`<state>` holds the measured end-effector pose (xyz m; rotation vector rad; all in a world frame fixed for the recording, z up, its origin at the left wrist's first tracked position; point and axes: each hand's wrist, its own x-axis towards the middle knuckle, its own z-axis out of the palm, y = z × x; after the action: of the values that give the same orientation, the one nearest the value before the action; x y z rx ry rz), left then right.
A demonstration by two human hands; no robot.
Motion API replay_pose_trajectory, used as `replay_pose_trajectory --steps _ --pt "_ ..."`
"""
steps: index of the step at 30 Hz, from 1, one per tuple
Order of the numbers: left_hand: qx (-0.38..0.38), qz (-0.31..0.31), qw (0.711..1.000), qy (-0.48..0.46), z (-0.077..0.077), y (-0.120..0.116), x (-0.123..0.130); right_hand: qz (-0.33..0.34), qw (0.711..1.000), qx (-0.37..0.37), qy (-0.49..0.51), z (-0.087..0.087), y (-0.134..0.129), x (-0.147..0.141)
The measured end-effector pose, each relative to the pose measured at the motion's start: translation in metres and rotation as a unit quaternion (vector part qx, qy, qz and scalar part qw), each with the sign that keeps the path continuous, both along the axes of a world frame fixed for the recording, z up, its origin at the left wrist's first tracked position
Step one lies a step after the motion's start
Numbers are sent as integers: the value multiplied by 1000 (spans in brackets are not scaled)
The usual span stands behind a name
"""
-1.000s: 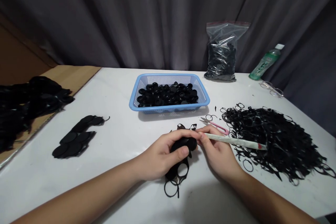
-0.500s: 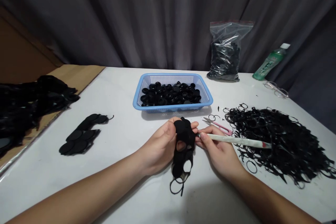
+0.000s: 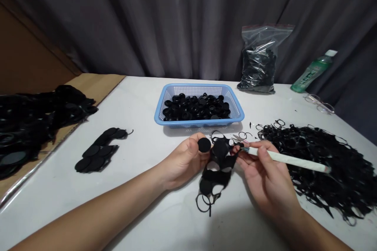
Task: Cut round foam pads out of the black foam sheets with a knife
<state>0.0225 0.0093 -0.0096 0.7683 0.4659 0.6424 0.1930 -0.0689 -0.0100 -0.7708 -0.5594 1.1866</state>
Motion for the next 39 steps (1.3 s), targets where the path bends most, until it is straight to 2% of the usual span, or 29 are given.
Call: replay_pose_trajectory --steps 3,6,8,10,12,15,17,20,22,29,34,39 --pt "51 61 992 96 7 8 -1 27 999 -4 35 4 0 -1" --pt "95 178 959 198 17 22 -2 60 996 -24 59 5 -3 -3" --pt "91 234 944 215 23 32 -3 78 994 -37 69 6 -6 -5" --pt "68 254 942 208 29 41 -3 93 992 -45 79 6 -8 -6" --pt "53 251 947 196 34 45 -4 98 990 -53 86 7 -10 -6" --pt "104 222 948 204 35 38 -7 88 989 -66 97 9 -8 -6" --pt "164 140 946 241 32 28 -9 75 989 -74 100 9 -5 -5" --pt "219 -21 941 259 24 11 -6 67 989 -85 97 8 -3 -4" --pt "216 -53 947 230 19 2 -3 69 990 -84 93 7 -2 -4" --pt "177 39 966 187 19 -6 4 53 995 -64 57 3 0 -5" --pt "192 44 962 191 20 -6 2 79 992 -101 9 1 0 -6" --pt "199 45 959 195 17 -7 2 67 989 -131 -18 -1 0 -6"
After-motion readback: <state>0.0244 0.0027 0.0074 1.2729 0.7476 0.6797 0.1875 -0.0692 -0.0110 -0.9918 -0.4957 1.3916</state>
